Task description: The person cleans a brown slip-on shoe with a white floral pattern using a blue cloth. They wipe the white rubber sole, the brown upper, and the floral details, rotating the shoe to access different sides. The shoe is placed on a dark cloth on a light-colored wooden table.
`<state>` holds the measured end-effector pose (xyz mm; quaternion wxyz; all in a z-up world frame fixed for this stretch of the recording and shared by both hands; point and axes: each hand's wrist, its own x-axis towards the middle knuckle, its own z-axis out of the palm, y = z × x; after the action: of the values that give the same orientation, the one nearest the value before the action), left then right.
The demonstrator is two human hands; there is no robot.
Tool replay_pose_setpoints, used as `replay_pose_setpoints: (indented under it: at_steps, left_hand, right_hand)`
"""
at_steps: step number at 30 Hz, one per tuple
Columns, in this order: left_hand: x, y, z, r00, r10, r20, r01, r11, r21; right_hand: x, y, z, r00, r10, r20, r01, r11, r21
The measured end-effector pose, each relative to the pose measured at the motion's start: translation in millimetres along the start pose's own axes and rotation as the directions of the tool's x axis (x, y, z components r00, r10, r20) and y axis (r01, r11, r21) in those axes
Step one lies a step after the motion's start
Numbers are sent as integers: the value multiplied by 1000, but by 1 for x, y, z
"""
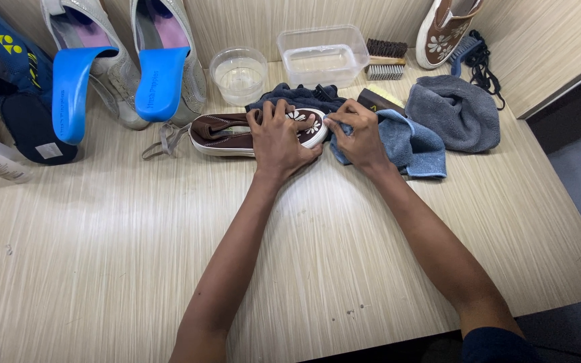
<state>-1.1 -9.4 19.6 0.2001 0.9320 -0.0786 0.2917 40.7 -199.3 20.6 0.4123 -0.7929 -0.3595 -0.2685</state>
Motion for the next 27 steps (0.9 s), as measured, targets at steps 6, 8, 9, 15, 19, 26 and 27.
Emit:
replay_pose_setpoints:
  at_steps: [6, 8, 9, 15, 19, 26, 27]
  left_hand:
    - [-1, 3, -2, 1000, -17, 12, 17, 1000, -1]
    - [-2, 4, 0, 1000, -19, 15, 19, 1000, 11]
    - [-1, 4, 0, 1000, -23, 12, 23, 999, 26]
    - [-1, 5, -2, 999, -35, 21, 35, 999, 10]
    - [-2, 3, 7, 999, -49, 3, 49, 999, 5]
    - [-1, 10, -6, 999, -42, 0, 42, 999, 14]
    - [-2, 11, -5, 999, -53, -6, 53, 999, 8]
  right_hand:
    - [-5, -15, -6, 996, -2, 94, -1, 999, 32]
    - [-7, -12, -4, 996, -7, 91, 5, 1000, 14]
    - [-6, -12, -2, 996, -18, 88, 19, 1000, -3]
    - [-7, -11, 1, 996, -29, 90, 32, 999, -30]
    - [-11, -29, 3, 989, -36, 146, 43, 998, -44]
    - [-10, -21, 6, 999, -19, 38, 21, 998, -61]
    - [-12, -25, 7, 997, -33, 73, 36, 998, -44]
